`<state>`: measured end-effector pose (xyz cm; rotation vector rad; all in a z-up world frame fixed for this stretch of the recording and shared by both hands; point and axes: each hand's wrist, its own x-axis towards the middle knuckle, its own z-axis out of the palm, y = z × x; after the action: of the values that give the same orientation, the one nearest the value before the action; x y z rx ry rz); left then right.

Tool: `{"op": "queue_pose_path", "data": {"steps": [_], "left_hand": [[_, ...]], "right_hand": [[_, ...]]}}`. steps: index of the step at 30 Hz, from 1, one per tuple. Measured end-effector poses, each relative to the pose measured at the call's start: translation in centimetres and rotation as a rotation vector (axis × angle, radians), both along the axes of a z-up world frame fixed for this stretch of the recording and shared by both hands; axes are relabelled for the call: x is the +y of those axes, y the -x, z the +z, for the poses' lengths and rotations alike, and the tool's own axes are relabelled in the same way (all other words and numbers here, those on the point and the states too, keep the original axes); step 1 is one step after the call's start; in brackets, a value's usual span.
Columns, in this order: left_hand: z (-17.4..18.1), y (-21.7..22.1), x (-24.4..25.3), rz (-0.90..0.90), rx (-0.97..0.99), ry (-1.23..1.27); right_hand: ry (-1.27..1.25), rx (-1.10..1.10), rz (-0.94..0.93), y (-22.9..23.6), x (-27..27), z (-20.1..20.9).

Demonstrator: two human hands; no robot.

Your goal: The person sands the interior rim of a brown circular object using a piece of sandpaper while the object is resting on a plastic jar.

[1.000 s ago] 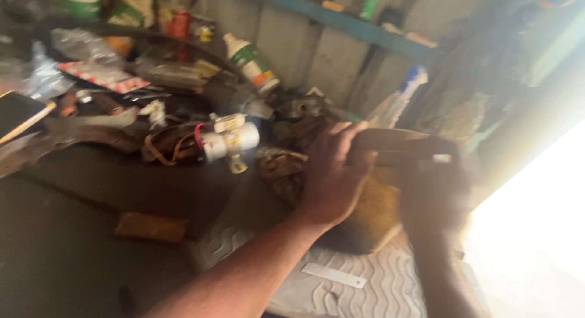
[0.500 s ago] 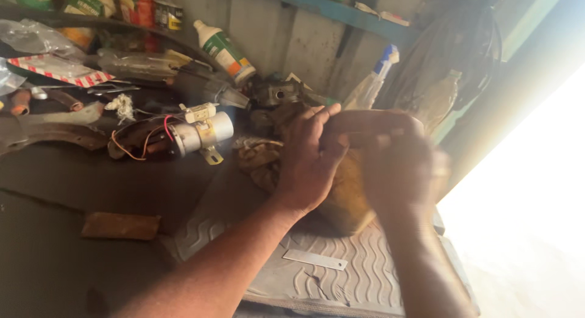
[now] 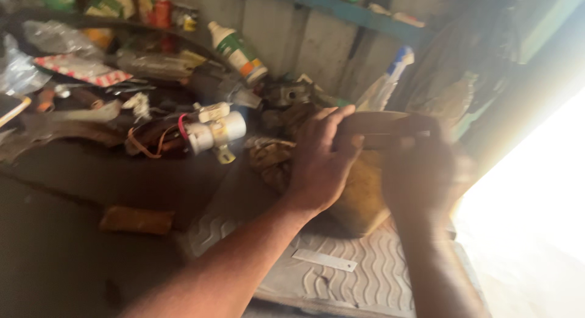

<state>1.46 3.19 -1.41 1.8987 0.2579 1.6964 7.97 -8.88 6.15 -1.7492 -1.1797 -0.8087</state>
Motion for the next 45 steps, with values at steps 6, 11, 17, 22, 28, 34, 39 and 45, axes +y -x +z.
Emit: {"op": "queue_pose_path", "data": {"steps": [6, 11, 17, 22, 28, 34, 39, 45], "left_hand": [[-0.1, -0.2, 0.2, 0.01, -0.011, 0.002], [0.2, -0.2, -0.1, 0.031, -0.024, -0.012], [0.0, -0.1, -0.2, 0.013, -0.024, -0.013], [0.2, 0.0, 0.0, -0.009, -0.026, -0.005], [0.0, 0.1, -0.4, 0.004, 0.003, 0.02], [0.4, 0.1, -0.1, -0.005, 0.015, 0.024], [-0.2, 0.1, -0.2, 0.041, -0.02, 0.001], [1.4, 0.5, 1.2, -0.145, -0.025, 0.125]], "right_hand": [[0.231, 0.171, -0.301, -0.8, 1.4, 0.3], [0.209, 0.136, -0.293, -0.9, 1.0, -0.9], [0.489, -0.591, -0.511, -4.5, 0.7, -1.3], [0.244, -0.232, -0.387, -2.1, 1.3, -2.3], [0.062, 0.137, -0.126, -1.0, 0.0, -0.2], [0.176, -0.167, -0.286, -0.7, 1.2, -1.8], [0.193, -0.261, -0.321, -2.3, 0.6, -0.6], [0.137, -0.03, -0.053, 0.0, -0.5, -1.3]]}}
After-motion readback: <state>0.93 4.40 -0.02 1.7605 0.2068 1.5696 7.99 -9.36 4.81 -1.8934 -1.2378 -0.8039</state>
